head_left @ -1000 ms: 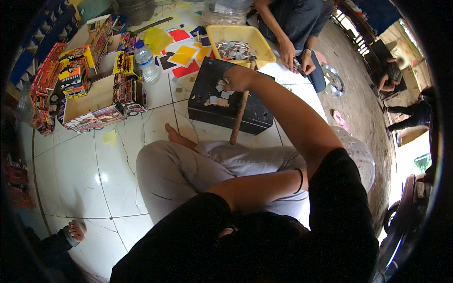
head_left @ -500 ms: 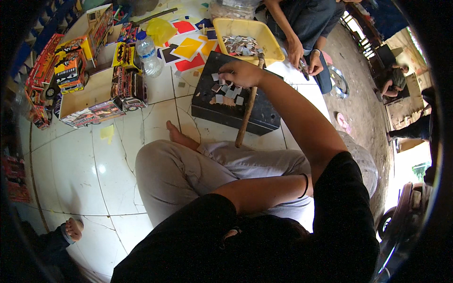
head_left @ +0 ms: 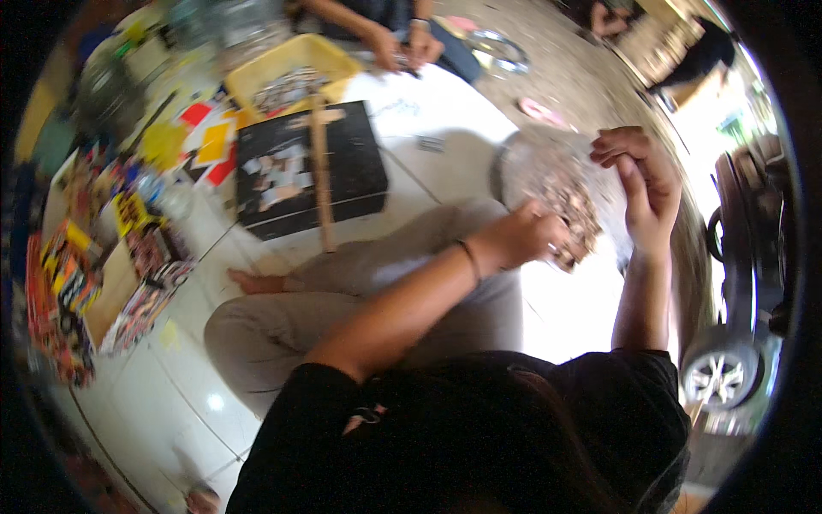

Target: The person sits on the floor and uses a wooden mallet to break small rectangular blocks on a black board. They repeatedly pick up blocks, strike them, and transfer the broken pieces into a large plastic container.

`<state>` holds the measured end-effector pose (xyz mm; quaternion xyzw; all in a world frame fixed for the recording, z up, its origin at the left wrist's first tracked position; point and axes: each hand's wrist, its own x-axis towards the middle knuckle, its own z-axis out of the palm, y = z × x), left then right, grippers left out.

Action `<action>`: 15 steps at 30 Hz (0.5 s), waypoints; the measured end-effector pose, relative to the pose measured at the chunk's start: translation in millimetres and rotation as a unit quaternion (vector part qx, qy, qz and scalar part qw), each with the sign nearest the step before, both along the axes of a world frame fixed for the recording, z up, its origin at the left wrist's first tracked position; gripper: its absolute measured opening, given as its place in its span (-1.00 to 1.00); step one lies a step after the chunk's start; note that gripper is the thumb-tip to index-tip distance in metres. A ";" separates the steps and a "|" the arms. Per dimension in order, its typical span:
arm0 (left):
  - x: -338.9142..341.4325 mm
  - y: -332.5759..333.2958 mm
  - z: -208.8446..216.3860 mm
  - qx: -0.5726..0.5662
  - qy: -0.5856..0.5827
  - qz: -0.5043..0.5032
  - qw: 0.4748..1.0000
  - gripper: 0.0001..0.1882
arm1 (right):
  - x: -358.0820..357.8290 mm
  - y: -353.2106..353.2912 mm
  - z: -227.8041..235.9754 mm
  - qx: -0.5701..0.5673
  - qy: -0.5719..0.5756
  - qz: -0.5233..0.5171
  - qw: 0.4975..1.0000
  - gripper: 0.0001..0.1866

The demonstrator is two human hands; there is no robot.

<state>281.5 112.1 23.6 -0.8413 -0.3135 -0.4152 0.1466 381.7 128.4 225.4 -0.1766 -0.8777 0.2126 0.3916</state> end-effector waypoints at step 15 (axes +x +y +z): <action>-3.3 -21.7 31.1 -0.073 0.162 0.091 0.980 -0.78 | 130.6 85.4 -108.2 -0.091 -0.371 -0.288 0.878 -0.68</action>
